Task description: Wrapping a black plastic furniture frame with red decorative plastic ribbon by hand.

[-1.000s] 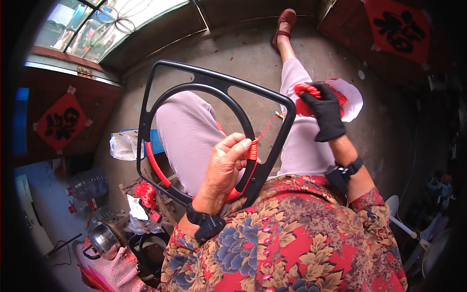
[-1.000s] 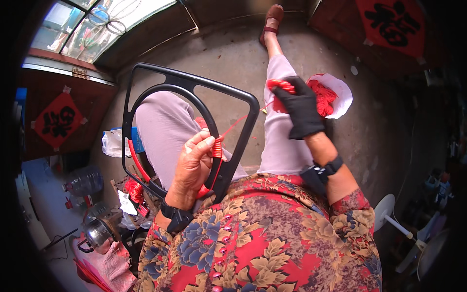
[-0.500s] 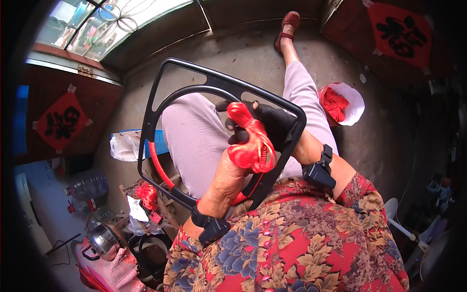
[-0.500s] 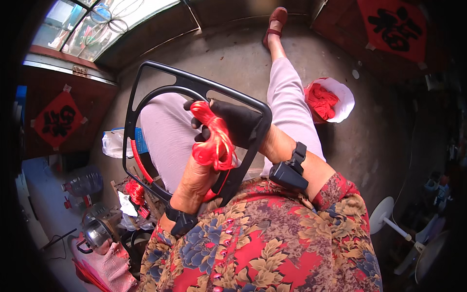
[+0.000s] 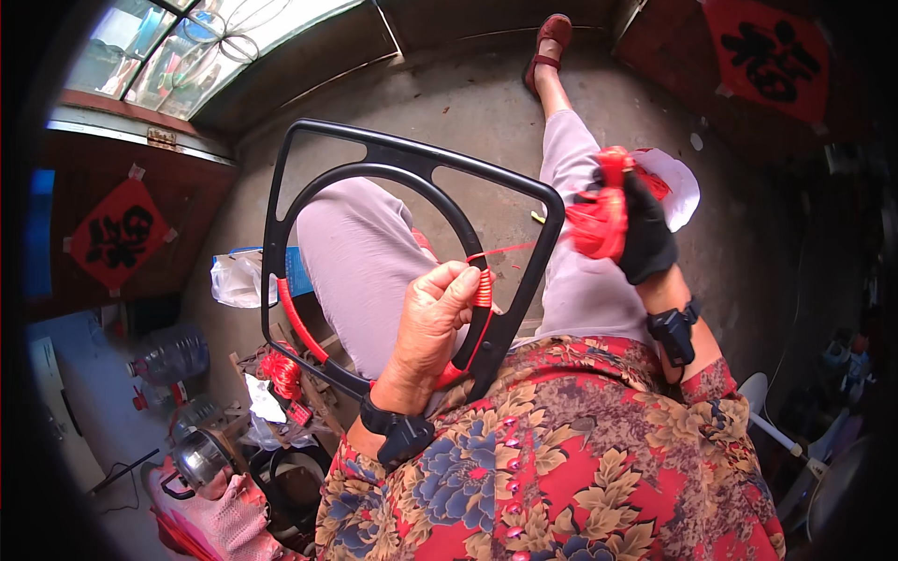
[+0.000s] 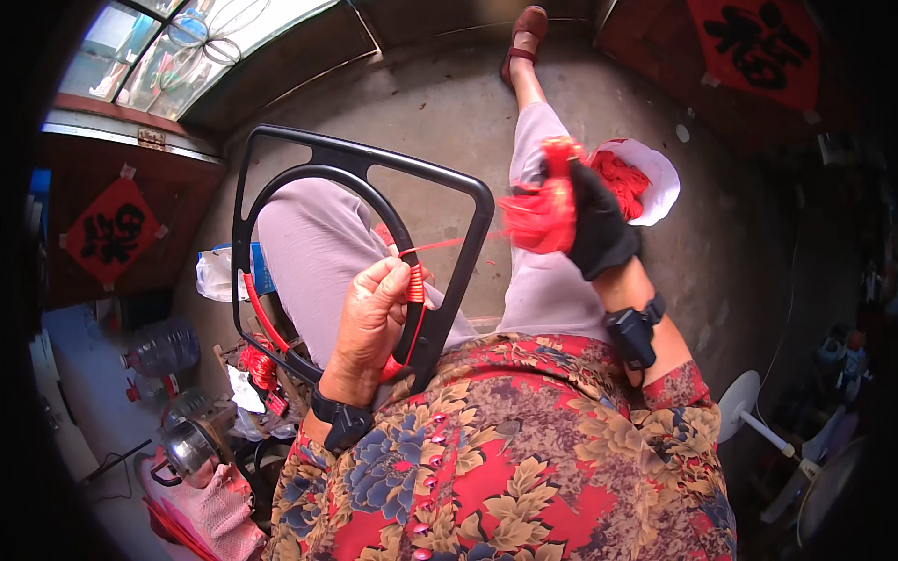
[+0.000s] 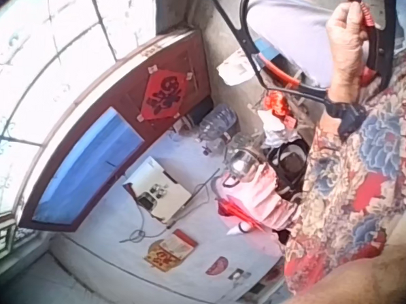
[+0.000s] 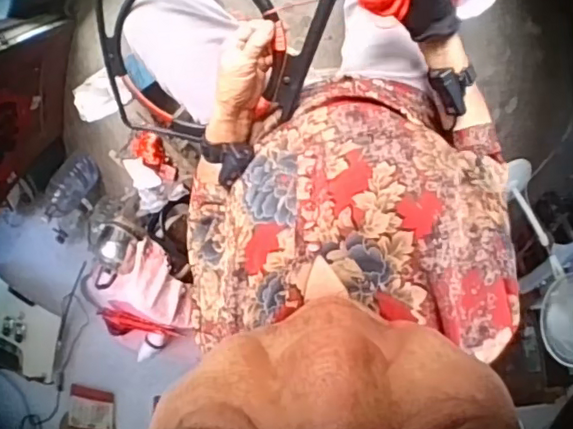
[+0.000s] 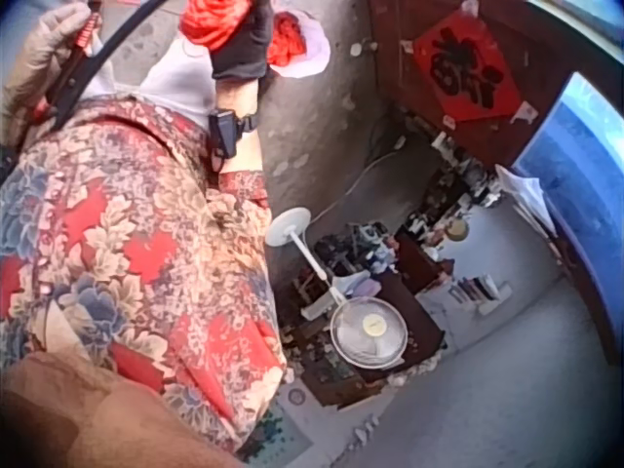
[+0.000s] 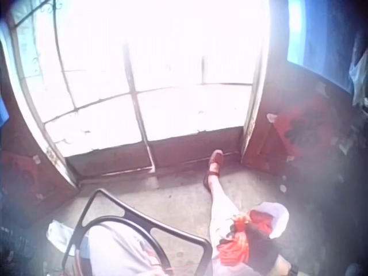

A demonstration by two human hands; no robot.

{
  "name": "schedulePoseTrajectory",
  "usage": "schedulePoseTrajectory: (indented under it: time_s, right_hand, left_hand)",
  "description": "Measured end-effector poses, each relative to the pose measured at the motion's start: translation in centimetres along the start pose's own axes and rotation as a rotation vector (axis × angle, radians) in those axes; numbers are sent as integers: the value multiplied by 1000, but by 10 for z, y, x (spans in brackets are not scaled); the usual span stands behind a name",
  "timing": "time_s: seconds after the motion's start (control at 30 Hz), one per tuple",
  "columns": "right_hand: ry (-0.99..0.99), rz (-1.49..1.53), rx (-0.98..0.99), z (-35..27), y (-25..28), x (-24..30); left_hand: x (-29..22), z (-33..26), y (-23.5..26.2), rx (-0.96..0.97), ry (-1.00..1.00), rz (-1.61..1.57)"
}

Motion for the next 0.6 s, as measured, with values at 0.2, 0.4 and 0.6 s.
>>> schedulePoseTrajectory:
  time_s: [0.2,0.4,0.6]
  right_hand:
    - [-37,-11,86,-43,7,34]
    - [-12,-92,35,-38,-7,34]
    - [259,-329,-207,-49,18,63]
  left_hand:
    - [1,8,-8,2,-3,-41]
    - [3,2,-1,-8,-70,-69]
    - [0,8,1,-8,-83,-109]
Point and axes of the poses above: each hand's wrist, its own z-axis towards the middle knuckle, its own y-axis out of the back of the hand, x = y × z, the point moved 1 cm from there along z, towards the middle knuckle, and after that the axes turned 5 degrees about y, right-handed, at the moved point
